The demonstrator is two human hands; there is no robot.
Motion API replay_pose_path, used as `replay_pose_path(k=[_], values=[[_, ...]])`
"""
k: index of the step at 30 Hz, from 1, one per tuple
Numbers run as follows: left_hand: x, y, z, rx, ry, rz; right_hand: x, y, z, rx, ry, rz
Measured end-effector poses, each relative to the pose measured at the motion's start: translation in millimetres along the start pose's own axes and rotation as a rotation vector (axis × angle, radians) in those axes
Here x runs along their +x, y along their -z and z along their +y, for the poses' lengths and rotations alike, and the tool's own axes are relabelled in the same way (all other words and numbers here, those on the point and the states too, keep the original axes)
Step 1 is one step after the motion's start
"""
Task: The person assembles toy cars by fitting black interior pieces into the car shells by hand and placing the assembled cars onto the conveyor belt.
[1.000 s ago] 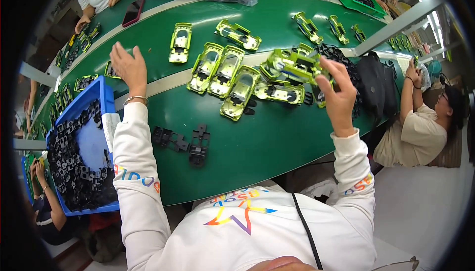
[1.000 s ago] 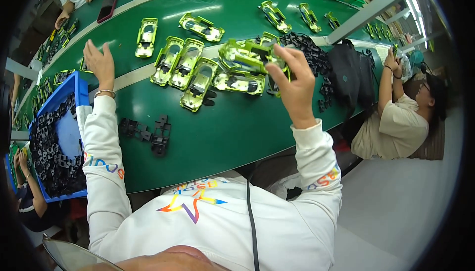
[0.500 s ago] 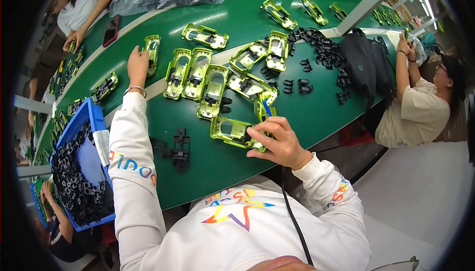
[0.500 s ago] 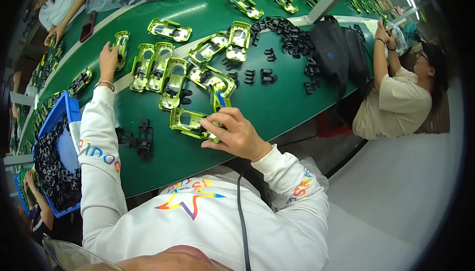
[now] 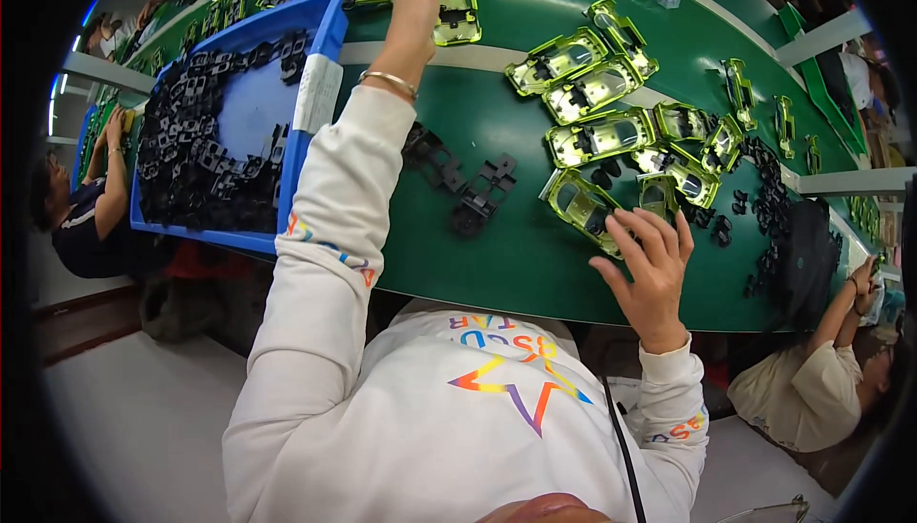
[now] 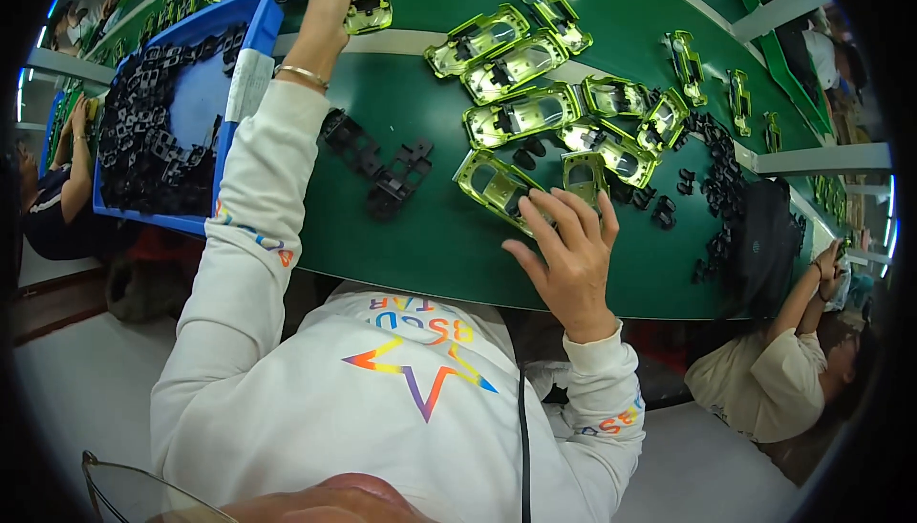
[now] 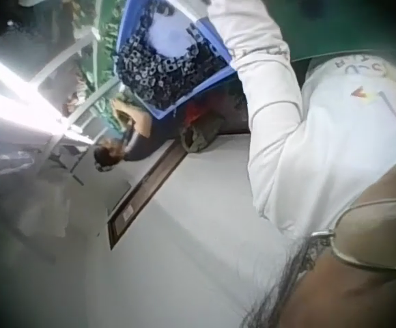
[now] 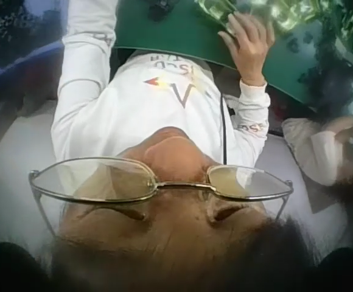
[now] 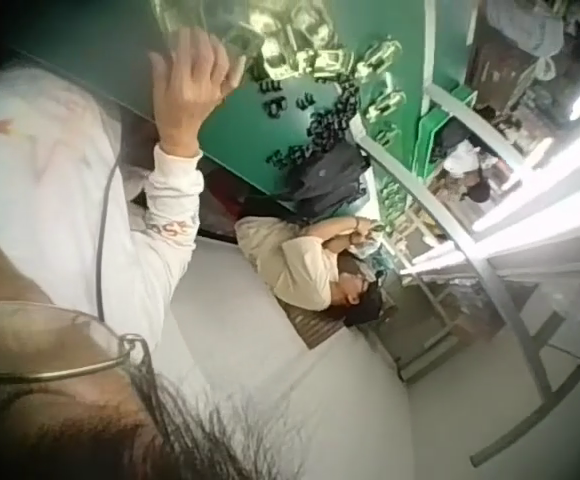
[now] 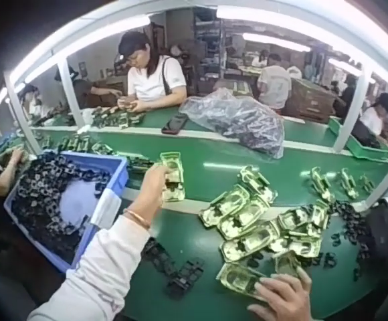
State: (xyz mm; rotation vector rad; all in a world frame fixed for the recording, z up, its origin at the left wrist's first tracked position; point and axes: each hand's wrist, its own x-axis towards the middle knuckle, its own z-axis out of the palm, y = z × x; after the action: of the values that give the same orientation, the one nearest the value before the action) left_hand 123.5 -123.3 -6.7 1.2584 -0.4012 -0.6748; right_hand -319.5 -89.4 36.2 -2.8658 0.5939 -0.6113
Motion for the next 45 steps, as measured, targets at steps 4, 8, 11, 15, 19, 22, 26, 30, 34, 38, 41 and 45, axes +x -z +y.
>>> replay_pose_path(k=[4,8,11,15,19,22,26,30,34,38,41,45], values=[[-77,17,27,-0.145,0.08,-0.007,51,-4,-34,0.2,0.068,-0.074],[-106,48,14,-0.32,0.072,0.025,80,-39,-81,0.211,0.104,-0.212],[-122,62,10,-0.409,0.112,0.026,82,-53,-89,0.126,0.115,-0.336],[-140,71,4,-0.358,0.122,0.014,76,-48,-80,0.192,0.175,-0.397],[-142,68,2,-0.337,0.099,-0.032,87,-26,-73,0.276,0.232,-0.465],[-141,64,4,-0.31,0.078,-0.05,103,-32,-63,0.016,0.47,-0.316],[-148,60,5,-0.303,0.083,-0.061,104,-54,-50,-0.017,0.427,-0.345],[-151,60,4,-0.322,0.063,-0.06,103,-57,-42,-0.012,0.428,-0.322],[-152,60,5,-0.305,0.067,-0.047,108,-53,-41,0.145,0.274,-0.362],[-149,62,1,-0.293,0.062,-0.037,107,-51,-47,0.064,0.265,-0.383],[-147,60,6,-0.288,0.062,-0.036,102,-53,-44,0.141,0.229,-0.39],[-143,64,0,-0.283,0.053,-0.035,111,-49,-47,0.182,0.19,-0.449]])
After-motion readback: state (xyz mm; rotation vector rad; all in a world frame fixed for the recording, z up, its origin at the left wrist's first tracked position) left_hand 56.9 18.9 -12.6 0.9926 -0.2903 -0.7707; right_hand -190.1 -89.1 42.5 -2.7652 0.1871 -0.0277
